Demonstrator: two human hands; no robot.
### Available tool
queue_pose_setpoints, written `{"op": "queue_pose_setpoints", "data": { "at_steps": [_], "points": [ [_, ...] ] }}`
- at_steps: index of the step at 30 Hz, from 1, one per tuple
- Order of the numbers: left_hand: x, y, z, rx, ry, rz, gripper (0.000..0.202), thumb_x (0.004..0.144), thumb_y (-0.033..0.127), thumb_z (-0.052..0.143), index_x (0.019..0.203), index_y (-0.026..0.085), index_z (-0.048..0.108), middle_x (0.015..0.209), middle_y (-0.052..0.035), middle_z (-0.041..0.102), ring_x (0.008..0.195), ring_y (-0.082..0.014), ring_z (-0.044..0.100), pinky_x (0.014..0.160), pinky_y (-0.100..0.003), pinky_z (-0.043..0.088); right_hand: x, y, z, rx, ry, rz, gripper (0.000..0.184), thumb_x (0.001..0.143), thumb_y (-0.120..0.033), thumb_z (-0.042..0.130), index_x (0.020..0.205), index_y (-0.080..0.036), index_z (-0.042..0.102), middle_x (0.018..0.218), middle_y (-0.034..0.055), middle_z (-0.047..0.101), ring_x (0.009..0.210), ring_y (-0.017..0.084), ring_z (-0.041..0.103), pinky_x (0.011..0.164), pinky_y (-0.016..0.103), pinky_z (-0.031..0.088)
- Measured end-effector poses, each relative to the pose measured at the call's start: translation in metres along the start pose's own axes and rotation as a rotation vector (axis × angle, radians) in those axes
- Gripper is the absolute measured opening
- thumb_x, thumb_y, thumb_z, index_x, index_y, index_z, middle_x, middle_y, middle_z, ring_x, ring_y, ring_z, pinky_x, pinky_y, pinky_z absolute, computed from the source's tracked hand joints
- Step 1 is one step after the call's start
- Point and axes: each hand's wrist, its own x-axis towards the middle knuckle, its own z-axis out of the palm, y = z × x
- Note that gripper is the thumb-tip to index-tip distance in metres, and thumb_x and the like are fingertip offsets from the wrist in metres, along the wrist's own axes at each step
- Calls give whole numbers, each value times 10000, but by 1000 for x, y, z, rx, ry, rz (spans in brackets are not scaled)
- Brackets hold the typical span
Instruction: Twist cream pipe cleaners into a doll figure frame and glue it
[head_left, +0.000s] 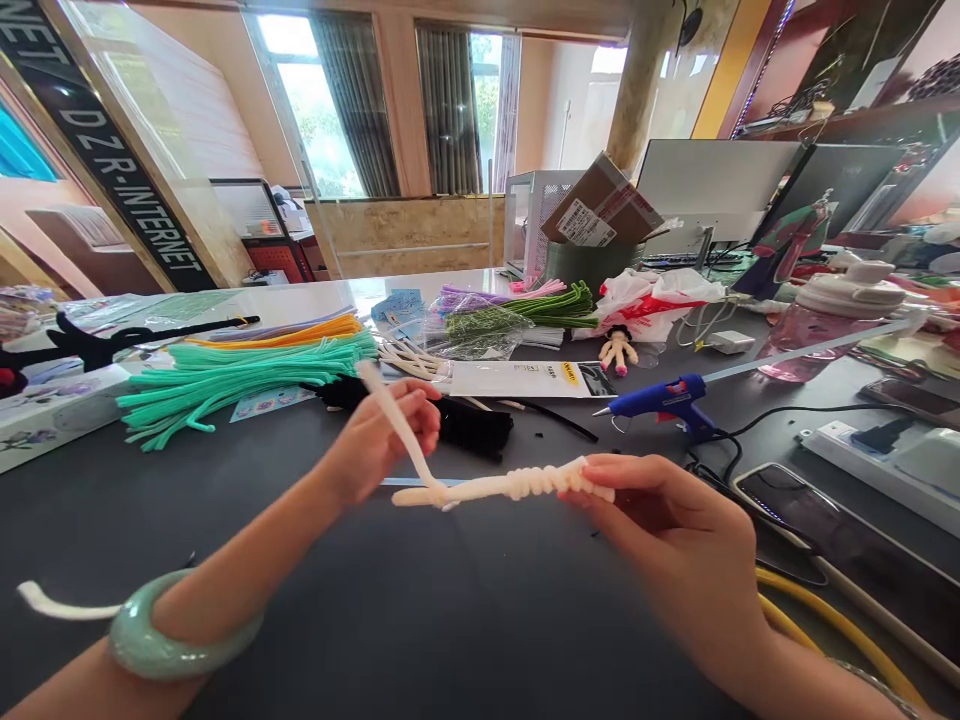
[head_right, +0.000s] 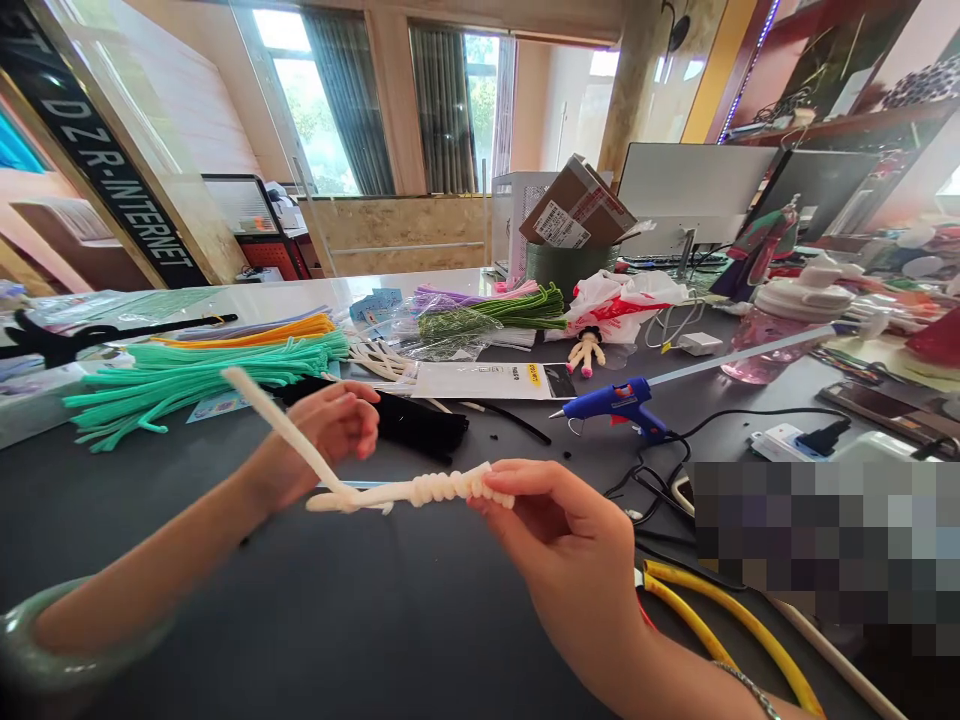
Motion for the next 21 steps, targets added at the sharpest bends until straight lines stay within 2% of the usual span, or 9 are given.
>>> {"op": "queue_pose_setpoints", "data": {
  "at_steps": [2,4,5,7,10,12,14,16,21],
  "points": [
    [2,17,-9,22,-44,4,208,662,336,681,732,147,633,578,-24,618,495,-133,562,478,-228,455,0,-1,0,19,-52,-15,125,671,-109,722,702,-223,682,726,8,735,622,160,701,563,218,607],
    [-2,32,-8,133,-128,19,162,673,309,691,676,147,682,629,-60,653,557,-165,608,552,-256,503,-1,-2,0,43,-108,-52,159,673,-73,703,711,-225,677,735,1,735,640,148,704,579,196,601],
    [-5,39,-5,212,-179,61,160,681,309,685,650,153,697,606,-63,656,568,-174,619,566,-252,507,-1,-2,0,49,-129,-74,170,677,-61,691,715,-226,674,739,0,734,647,143,703,583,189,597],
    [-14,50,7,356,-296,62,158,712,303,660,666,165,722,636,-73,683,619,-184,635,595,-239,506,-2,-4,0,37,-162,-109,170,690,-54,672,717,-222,667,742,7,733,643,142,701,568,185,589],
    [-30,62,26,577,-414,-12,158,743,299,637,699,184,735,651,-52,683,588,-162,600,518,-196,461,-4,-9,0,-44,-192,-188,154,697,-65,665,707,-218,660,735,18,737,595,141,694,512,179,570],
    [-41,66,36,642,-462,-70,143,762,301,629,738,204,731,647,-28,673,556,-147,576,460,-173,422,-4,-14,0,-113,-214,-261,151,700,-68,653,688,-219,654,717,19,740,560,139,689,493,178,563],
    [-49,65,43,617,-471,-107,86,735,283,663,737,216,717,647,-15,678,574,-161,592,486,-186,441,-3,-19,-1,-152,-237,-325,159,708,-66,633,669,-220,645,701,18,740,544,138,687,501,182,569],
    [-55,59,49,594,-469,-79,64,717,279,683,735,224,709,661,-10,680,611,-172,609,538,-203,463,-2,-22,-1,-153,-264,-356,168,716,-61,621,668,-222,636,697,17,740,544,136,688,513,185,574],
    [-60,44,59,572,-373,-41,139,771,307,606,694,210,668,584,-4,628,535,-152,560,489,-204,425,-1,-20,-2,-72,-285,-308,155,695,-73,681,698,-220,632,701,31,737,579,162,699,513,207,575]
  ]
}}
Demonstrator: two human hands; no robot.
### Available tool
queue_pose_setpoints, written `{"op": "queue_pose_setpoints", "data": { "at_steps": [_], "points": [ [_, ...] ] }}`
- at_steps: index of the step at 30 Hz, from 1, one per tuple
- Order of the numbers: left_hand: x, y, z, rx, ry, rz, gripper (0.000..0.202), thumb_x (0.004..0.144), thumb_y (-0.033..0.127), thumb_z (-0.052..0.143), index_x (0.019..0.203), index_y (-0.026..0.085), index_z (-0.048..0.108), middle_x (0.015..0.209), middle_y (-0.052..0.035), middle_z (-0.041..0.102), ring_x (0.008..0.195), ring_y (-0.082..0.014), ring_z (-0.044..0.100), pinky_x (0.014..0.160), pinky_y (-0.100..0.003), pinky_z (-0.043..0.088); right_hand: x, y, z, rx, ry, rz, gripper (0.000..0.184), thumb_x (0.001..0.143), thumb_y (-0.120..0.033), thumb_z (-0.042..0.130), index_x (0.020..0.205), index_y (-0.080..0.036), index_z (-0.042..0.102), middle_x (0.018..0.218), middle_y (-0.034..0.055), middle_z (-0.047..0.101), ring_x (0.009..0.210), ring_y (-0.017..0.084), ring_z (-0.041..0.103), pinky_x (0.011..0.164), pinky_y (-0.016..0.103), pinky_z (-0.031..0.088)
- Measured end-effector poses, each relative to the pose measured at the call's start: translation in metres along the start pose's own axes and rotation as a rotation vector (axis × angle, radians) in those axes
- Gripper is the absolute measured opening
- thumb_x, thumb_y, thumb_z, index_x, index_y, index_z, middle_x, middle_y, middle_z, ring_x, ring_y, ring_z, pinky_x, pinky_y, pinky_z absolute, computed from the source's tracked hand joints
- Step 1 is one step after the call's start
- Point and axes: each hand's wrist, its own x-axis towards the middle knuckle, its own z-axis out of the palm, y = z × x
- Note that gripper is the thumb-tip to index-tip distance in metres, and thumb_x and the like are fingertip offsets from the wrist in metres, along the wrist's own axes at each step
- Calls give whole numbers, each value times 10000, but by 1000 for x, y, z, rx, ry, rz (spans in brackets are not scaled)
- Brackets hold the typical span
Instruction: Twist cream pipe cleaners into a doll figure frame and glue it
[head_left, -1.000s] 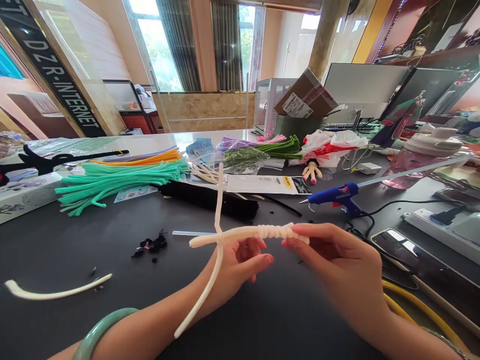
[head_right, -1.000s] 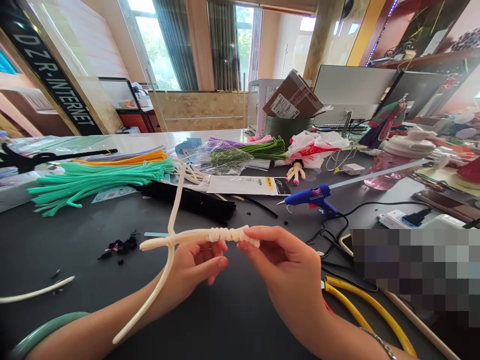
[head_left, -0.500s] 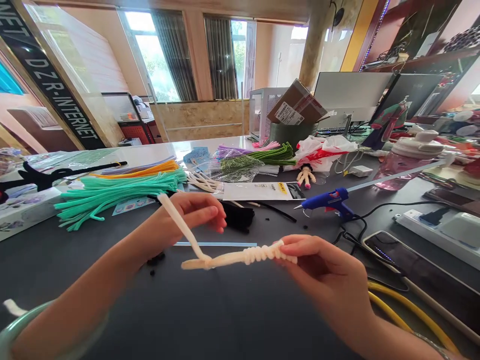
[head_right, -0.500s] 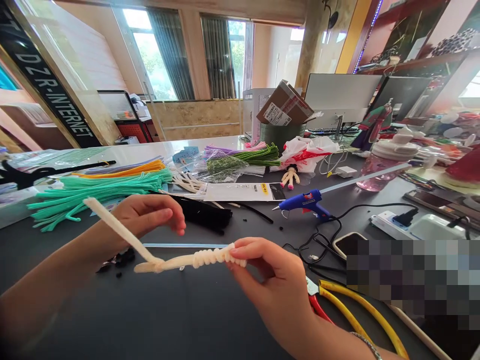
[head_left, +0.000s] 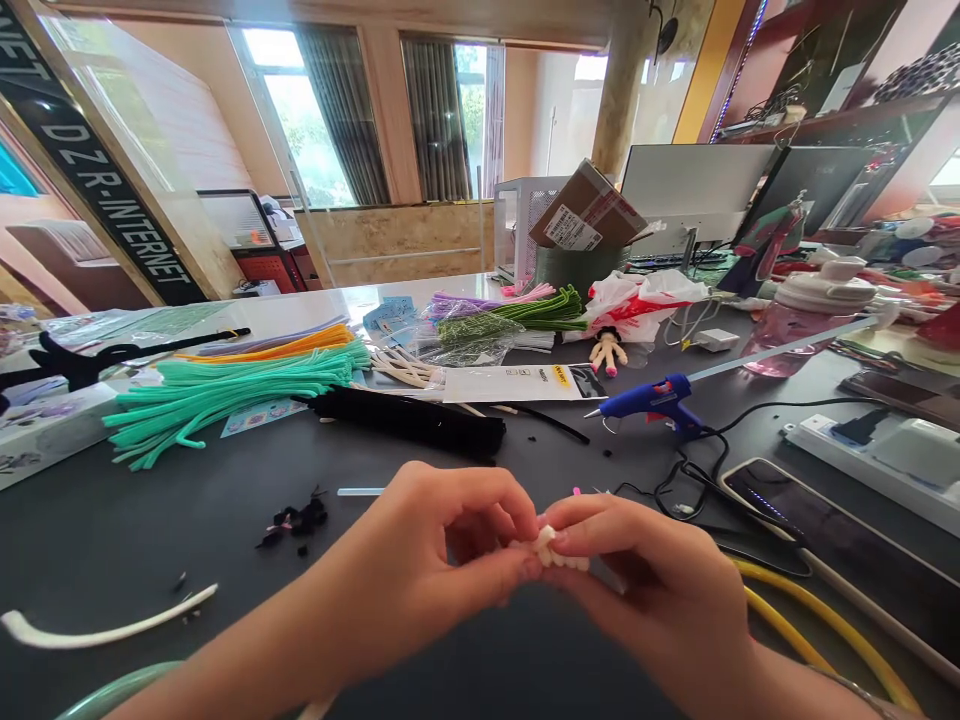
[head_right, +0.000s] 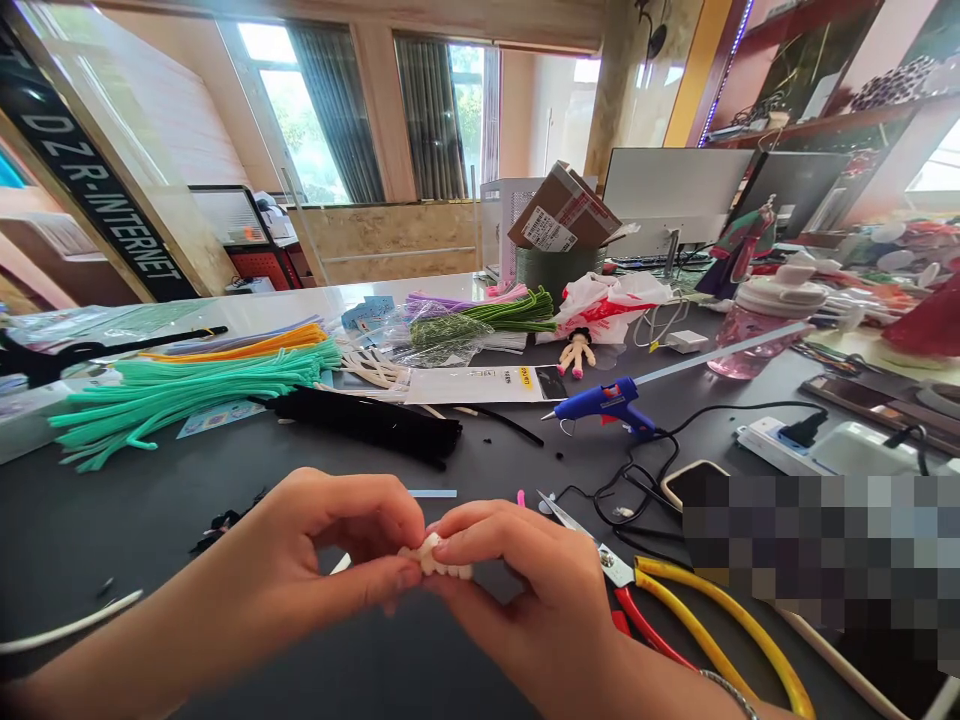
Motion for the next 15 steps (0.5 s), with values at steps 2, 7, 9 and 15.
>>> {"op": "queue_pose_setpoints", "data": {
  "at_steps": [2,7,9,15],
  "points": [
    [0,-1,4,-7,9,9,139,776,303,597,700,210,666,591,-3,631,539,-147,557,502,-204,427,-1,2,0,61,6,23,168,677,-65,698,701,-216,627,702,31,730,579,163,697,534,216,576],
    [-1,-2,8,-25,7,8,151,780,277,575,677,204,659,584,2,611,532,-135,518,503,-207,403,-2,3,1,163,-36,62,204,668,-35,675,683,-215,581,693,9,703,572,136,669,527,205,546],
    [-1,-3,11,-48,9,4,138,771,243,565,663,202,642,572,9,588,521,-127,495,493,-204,389,-1,2,2,167,-49,76,217,653,-20,660,668,-213,563,672,2,688,559,127,648,516,204,531],
    [-2,-12,22,-81,37,34,103,741,179,542,647,205,576,567,28,549,508,-112,481,477,-184,384,0,-1,2,157,-80,122,221,619,-1,590,659,-210,531,620,-21,641,535,107,603,507,185,513]
  ]
}}
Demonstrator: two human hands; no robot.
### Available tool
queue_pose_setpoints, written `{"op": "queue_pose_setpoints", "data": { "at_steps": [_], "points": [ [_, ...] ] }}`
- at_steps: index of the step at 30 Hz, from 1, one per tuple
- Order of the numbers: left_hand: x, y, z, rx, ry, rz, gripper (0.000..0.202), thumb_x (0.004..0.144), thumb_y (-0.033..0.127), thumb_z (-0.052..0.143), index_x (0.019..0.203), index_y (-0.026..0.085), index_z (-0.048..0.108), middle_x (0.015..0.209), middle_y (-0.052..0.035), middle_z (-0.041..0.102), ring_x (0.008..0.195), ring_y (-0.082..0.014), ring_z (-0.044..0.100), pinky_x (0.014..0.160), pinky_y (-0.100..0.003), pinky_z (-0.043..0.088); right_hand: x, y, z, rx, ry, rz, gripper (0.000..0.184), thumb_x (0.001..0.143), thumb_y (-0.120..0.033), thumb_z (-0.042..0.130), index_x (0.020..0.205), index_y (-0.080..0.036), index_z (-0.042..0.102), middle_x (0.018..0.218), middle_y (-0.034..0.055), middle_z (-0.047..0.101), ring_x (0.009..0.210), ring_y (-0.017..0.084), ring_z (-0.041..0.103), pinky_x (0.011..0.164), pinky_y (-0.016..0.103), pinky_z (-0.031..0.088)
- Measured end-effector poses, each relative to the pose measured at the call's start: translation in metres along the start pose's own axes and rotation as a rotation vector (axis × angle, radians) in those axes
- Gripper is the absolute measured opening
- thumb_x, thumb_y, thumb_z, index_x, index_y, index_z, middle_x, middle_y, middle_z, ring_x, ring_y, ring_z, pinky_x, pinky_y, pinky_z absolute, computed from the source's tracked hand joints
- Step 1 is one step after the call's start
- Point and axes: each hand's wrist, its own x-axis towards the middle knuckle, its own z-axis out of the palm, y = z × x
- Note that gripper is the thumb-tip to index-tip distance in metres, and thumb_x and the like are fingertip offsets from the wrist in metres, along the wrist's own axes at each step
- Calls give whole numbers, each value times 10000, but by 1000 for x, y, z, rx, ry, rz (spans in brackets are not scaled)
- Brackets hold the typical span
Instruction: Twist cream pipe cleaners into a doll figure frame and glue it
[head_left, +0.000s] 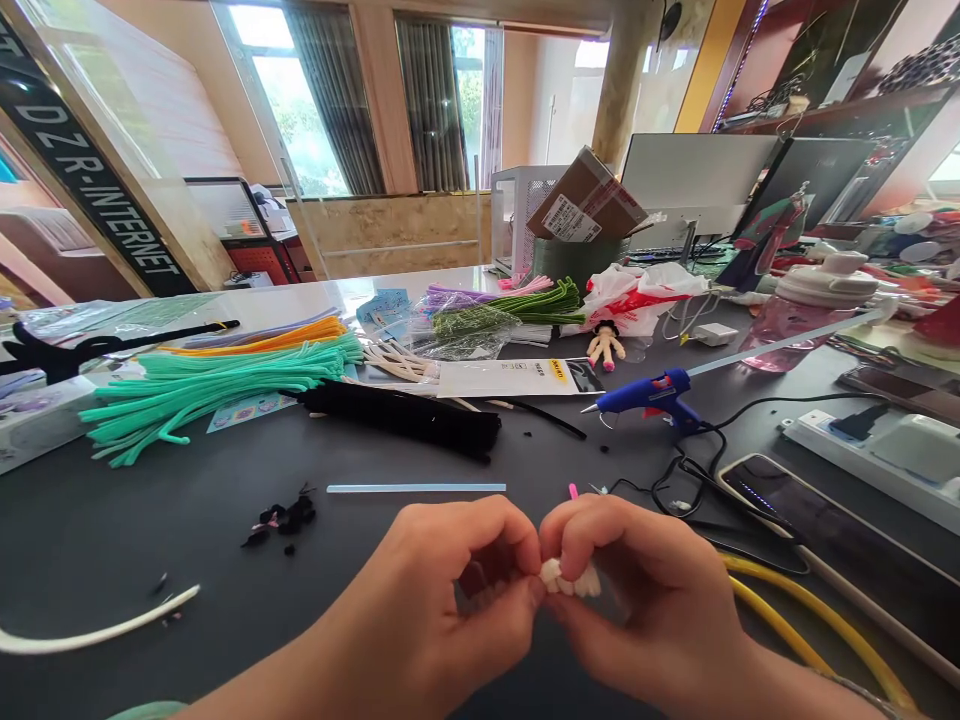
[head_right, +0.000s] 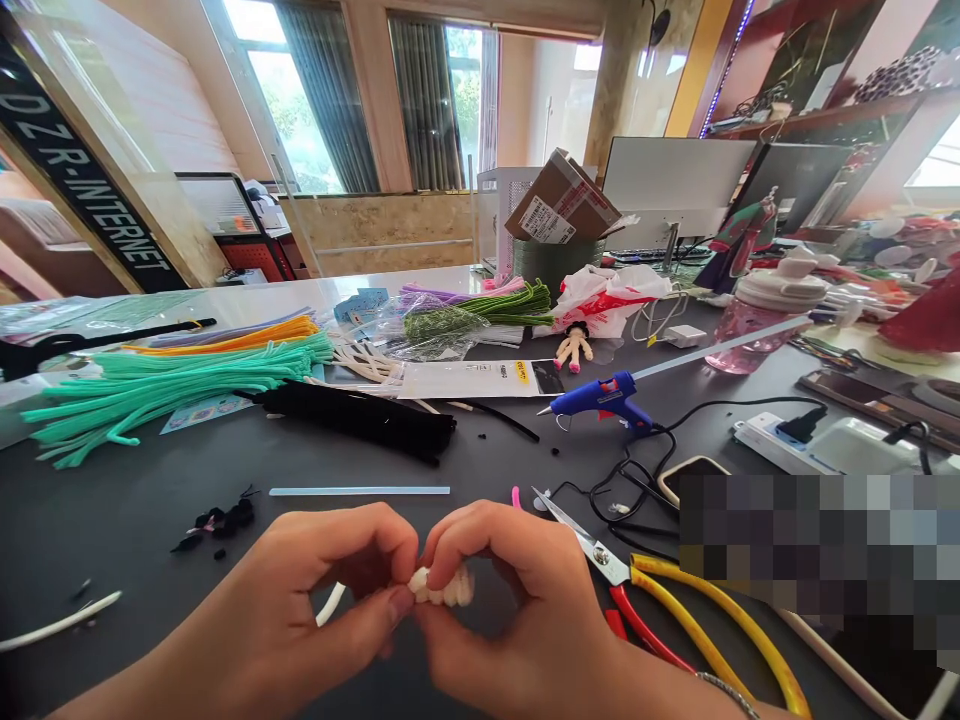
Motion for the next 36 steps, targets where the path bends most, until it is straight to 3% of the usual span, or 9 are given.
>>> {"op": "queue_pose_setpoints", "data": {
  "at_steps": [9,20,27,36],
  "points": [
    [-1,9,2,-11,3,-65,117,755,204,499,660,179,562,612,37,527,566,-98,459,511,-184,370,1,4,-3,-71,-1,3,177,650,-48,568,725,-207,588,571,-19,642,529,119,607,506,187,502],
    [3,7,-9,-83,-149,-190,107,790,239,536,705,174,549,616,49,499,576,-87,446,521,-191,348,0,7,-3,-146,-46,17,104,670,-76,560,683,-179,576,511,-17,601,461,94,540,464,176,454],
    [7,2,-11,-389,-115,-309,80,731,196,623,698,153,564,624,45,567,493,-57,463,456,-156,382,2,15,-9,-104,-113,49,160,677,-80,652,787,-193,623,651,-5,664,571,103,598,548,180,490],
    [10,0,-13,-593,-116,-435,177,704,262,689,712,133,569,612,22,601,424,-29,469,421,-125,375,-3,22,-9,155,-136,263,181,696,-119,719,821,-213,628,714,-9,664,640,109,626,610,191,513]
  ]
}}
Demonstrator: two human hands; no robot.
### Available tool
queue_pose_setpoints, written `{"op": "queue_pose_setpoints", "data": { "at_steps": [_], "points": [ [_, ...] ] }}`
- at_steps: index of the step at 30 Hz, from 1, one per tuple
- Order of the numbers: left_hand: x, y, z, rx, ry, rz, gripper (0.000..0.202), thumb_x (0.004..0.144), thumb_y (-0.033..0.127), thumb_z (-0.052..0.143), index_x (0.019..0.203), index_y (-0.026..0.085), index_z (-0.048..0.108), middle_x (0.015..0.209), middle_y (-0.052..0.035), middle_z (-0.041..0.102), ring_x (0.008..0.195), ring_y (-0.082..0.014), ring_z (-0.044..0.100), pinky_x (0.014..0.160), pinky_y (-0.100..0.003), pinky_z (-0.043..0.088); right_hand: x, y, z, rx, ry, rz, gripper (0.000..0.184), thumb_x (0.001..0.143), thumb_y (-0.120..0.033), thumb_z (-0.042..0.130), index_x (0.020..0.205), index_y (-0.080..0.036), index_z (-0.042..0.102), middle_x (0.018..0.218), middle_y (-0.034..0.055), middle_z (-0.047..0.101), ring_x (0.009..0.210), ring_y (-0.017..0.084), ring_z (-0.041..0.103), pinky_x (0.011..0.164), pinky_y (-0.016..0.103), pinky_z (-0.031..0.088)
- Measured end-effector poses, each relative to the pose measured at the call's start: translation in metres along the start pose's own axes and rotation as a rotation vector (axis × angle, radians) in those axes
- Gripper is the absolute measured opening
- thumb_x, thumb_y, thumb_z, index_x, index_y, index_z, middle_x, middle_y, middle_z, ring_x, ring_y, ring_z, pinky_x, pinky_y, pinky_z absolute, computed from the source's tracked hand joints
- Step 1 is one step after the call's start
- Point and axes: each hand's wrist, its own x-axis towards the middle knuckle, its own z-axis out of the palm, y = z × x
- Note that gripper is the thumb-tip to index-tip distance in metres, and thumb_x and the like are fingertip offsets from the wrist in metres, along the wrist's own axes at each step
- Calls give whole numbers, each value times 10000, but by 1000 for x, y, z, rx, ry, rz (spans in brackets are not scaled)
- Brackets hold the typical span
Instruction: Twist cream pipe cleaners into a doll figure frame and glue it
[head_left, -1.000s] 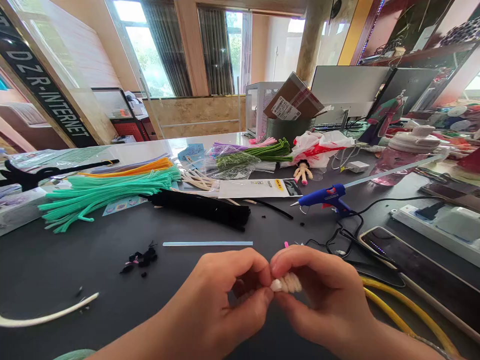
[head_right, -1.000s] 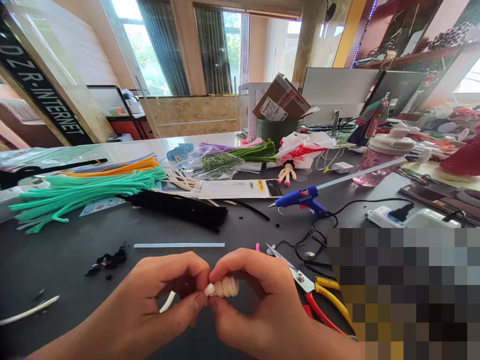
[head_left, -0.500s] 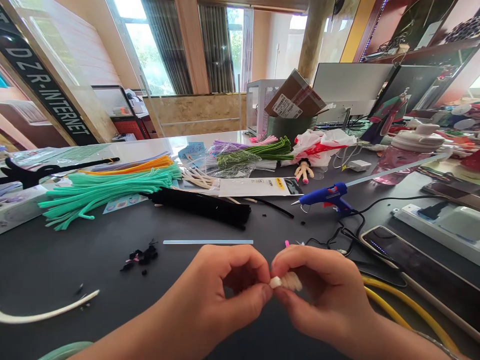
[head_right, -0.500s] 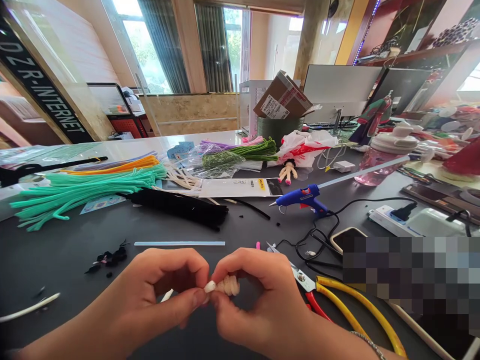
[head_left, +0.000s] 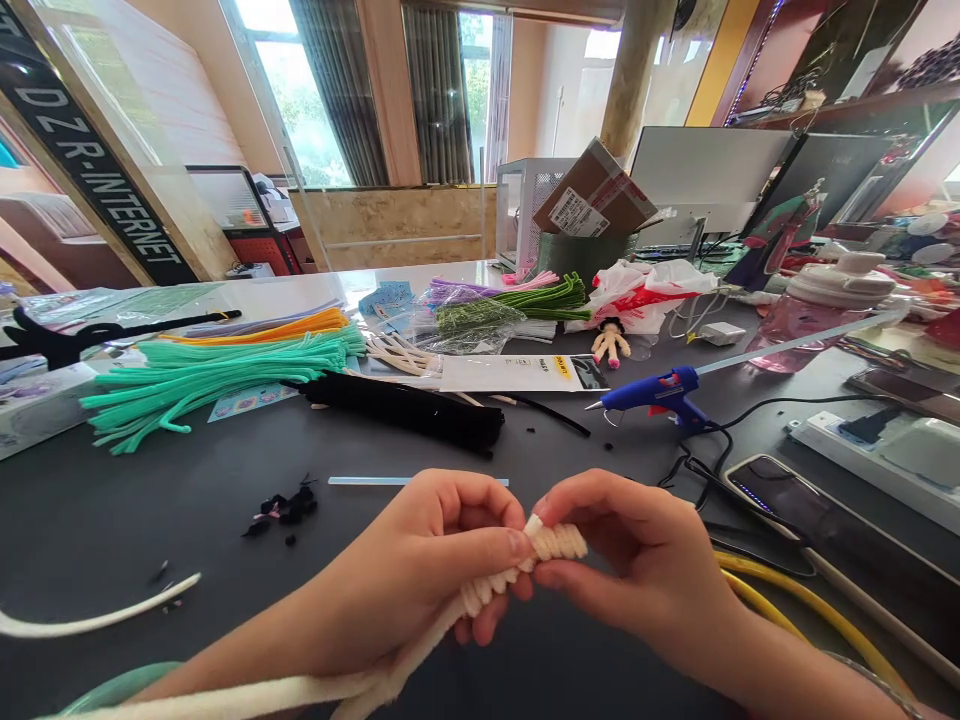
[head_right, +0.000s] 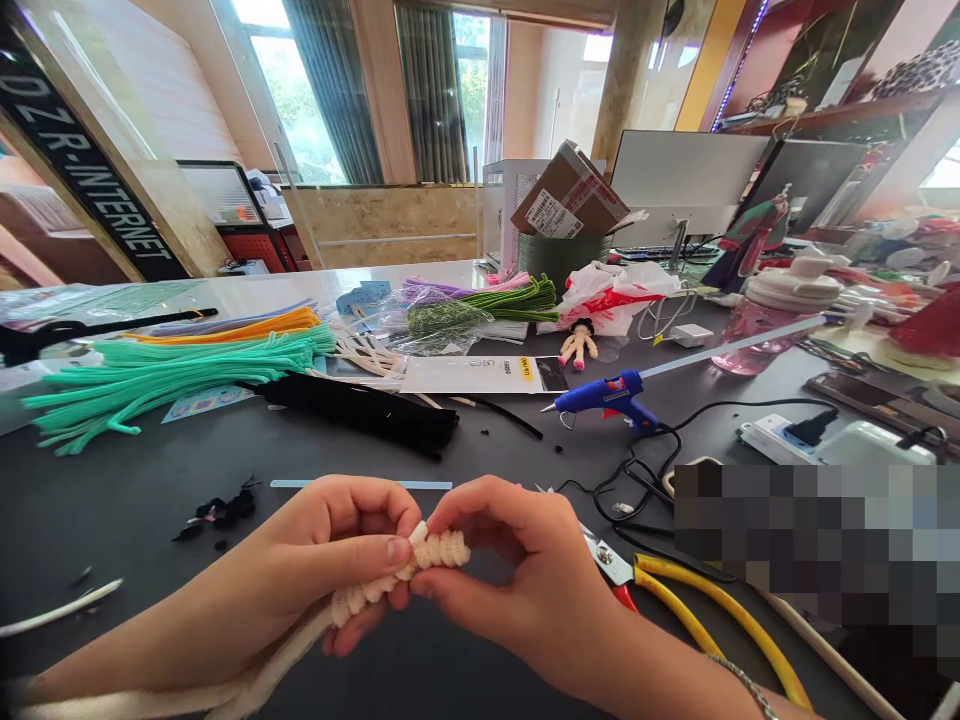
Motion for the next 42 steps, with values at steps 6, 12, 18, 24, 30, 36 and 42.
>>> {"op": "queue_pose_setpoints", "data": {
  "at_steps": [6,12,18,24,30,36,42],
  "points": [
    [1,-5,2,39,-25,51,140,707,223,663,674,131,563,603,30,590,427,-33,489,422,-127,386,1,-2,5,191,-20,111,232,675,-25,651,796,-220,620,668,-38,651,607,86,624,580,171,490],
    [4,-8,4,46,-33,98,67,697,166,635,676,131,581,596,42,570,468,-46,475,435,-143,431,2,-8,8,177,43,155,213,644,-20,603,728,-205,668,620,-40,655,560,83,620,518,151,480],
    [3,-7,3,131,-18,94,44,706,157,623,681,138,592,600,41,572,475,-48,467,436,-144,407,-2,-7,8,132,47,255,96,647,-99,602,674,-176,653,578,-23,609,534,96,568,478,184,434],
    [1,-5,1,260,-8,95,68,731,159,583,663,154,577,596,49,555,471,-48,465,431,-145,371,2,-11,7,128,55,265,65,613,-105,601,626,-163,627,543,-27,571,484,77,502,437,174,404],
    [0,-1,1,420,20,130,87,733,220,576,666,165,570,536,62,469,469,-62,425,434,-162,352,6,-13,6,146,11,296,75,604,-94,584,612,-163,614,487,-60,493,425,44,391,396,158,332],
    [-2,1,0,733,100,218,124,732,210,524,628,167,576,562,37,473,541,-87,402,487,-190,320,7,-6,3,158,-2,394,29,616,-182,634,621,-156,622,492,-53,471,434,48,355,393,168,289],
    [-1,-3,0,822,129,259,150,745,222,493,611,169,532,545,47,426,511,-77,341,464,-186,290,9,-6,3,138,-10,424,104,632,-234,675,631,-144,623,509,-49,452,454,49,349,406,171,286]
  ]
}}
